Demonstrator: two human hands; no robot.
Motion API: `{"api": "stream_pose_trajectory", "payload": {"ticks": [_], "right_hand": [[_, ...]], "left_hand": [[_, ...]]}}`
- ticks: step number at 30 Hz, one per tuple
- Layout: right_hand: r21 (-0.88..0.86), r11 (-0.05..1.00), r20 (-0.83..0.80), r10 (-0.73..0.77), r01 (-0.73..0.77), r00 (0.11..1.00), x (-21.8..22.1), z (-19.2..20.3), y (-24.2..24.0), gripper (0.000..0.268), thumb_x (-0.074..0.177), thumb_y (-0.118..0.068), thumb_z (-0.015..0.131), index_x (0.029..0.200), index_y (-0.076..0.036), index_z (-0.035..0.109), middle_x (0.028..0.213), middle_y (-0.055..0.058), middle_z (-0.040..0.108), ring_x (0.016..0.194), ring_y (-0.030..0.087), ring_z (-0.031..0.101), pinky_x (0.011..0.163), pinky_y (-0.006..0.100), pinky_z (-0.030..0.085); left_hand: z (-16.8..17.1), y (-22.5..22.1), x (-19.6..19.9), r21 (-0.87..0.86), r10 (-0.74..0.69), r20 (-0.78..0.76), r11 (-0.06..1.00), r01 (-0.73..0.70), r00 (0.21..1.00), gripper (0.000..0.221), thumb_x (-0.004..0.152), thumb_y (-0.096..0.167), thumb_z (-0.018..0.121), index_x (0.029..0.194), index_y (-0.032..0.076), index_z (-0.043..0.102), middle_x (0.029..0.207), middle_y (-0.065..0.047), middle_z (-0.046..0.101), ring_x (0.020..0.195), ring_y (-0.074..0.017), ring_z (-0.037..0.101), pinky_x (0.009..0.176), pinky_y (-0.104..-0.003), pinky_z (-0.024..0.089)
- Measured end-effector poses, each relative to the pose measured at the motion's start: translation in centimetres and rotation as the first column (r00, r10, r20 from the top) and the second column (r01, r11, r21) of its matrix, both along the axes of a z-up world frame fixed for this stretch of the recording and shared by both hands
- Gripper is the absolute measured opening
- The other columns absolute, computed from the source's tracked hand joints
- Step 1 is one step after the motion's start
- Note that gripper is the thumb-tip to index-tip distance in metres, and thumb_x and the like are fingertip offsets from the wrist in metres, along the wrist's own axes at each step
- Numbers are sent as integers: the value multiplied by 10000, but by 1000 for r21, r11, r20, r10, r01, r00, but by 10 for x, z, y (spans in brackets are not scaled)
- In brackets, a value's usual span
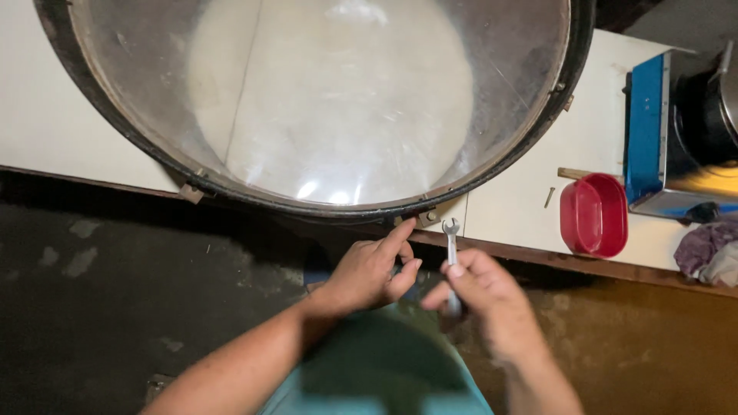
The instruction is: Tightening bolts on the rim of a large drum using a small wrench
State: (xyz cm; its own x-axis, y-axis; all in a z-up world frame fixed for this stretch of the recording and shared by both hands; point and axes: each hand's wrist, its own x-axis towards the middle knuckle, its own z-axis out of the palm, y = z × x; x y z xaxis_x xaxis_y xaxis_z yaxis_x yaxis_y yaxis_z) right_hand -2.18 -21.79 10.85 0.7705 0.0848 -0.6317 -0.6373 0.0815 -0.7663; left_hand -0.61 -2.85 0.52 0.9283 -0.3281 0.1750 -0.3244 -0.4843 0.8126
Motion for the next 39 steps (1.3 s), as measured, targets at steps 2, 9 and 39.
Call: {"api": "stream_pose_trajectory", "payload": {"ticks": [2, 9, 39], "right_hand": [[-5, 998, -14, -55, 55, 998, -6, 1, 20, 196, 976, -214, 604, 984, -24, 556, 697, 258, 749, 405, 256, 503, 356, 356, 401], [-130, 990, -5, -49, 48, 999, -2, 14, 54, 213, 997, -203, 559, 932, -1, 573, 625, 208, 730, 363, 269, 527, 368, 323, 387], [414, 880, 116, -303, 231, 946, 4, -10, 93, 285, 1009, -188, 593, 901, 73, 637, 531, 101, 468, 451, 138, 364, 437, 279, 292]], "left_hand": [[8, 3, 2, -9, -16, -42, 1000, 16, 999, 655, 904, 266, 622, 1473, 13, 419, 993, 3, 762, 809, -359, 743, 719, -501, 545], [13, 12, 13, 13, -119, -182, 992, 124, 976, 639, 919, 343, 564, 1474, 69, 406, 988, -5, 752, 879, -342, 734, 785, -464, 527], [0, 26, 16, -110, -230, -327, 973, 205, 917, 983, 734, 417, 733, 1592, 235, 291, 1331, -160, 697, 1171, -362, 699, 869, -408, 536]]}}
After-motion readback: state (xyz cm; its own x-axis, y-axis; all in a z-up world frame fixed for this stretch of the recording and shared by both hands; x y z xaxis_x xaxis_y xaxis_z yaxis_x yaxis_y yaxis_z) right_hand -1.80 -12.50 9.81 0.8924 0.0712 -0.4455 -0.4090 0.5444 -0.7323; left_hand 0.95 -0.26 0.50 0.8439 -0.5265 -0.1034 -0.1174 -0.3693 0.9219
